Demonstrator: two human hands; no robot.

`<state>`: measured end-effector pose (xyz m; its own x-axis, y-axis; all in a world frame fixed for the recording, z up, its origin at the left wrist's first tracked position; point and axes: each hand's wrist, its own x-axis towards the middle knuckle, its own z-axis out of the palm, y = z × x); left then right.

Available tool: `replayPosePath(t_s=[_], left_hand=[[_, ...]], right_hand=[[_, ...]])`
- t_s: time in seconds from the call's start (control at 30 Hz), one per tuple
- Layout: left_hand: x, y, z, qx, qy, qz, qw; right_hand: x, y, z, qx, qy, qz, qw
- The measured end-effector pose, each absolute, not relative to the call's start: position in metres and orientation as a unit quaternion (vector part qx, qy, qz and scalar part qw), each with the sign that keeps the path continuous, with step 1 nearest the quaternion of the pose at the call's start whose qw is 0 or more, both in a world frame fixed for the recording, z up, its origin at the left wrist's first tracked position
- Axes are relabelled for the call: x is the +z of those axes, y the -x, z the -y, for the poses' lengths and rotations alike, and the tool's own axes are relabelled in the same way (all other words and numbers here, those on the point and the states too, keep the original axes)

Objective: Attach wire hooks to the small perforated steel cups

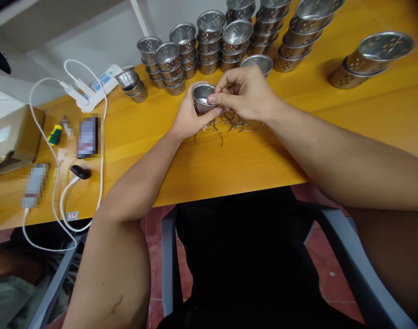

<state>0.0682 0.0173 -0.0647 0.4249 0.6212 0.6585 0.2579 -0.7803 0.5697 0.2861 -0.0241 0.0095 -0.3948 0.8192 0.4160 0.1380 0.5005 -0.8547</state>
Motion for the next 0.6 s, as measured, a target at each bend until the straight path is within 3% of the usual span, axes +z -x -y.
replayPosePath(t_s=[0.4,0.6], left_hand=[[-0.0686,-0.0677,-0.02,0.46,-0.817,-0.281,0.202],[-0.0724,-0.0681,-0.0267,0.494,-0.79,-0.304,0.198]], right_hand=[[0.0103,-0.2885,0.0247,0.371,0.29,0.751,0.462],[0.0112,-0.2942,0.0244,0.238,0.318,0.782,0.481]])
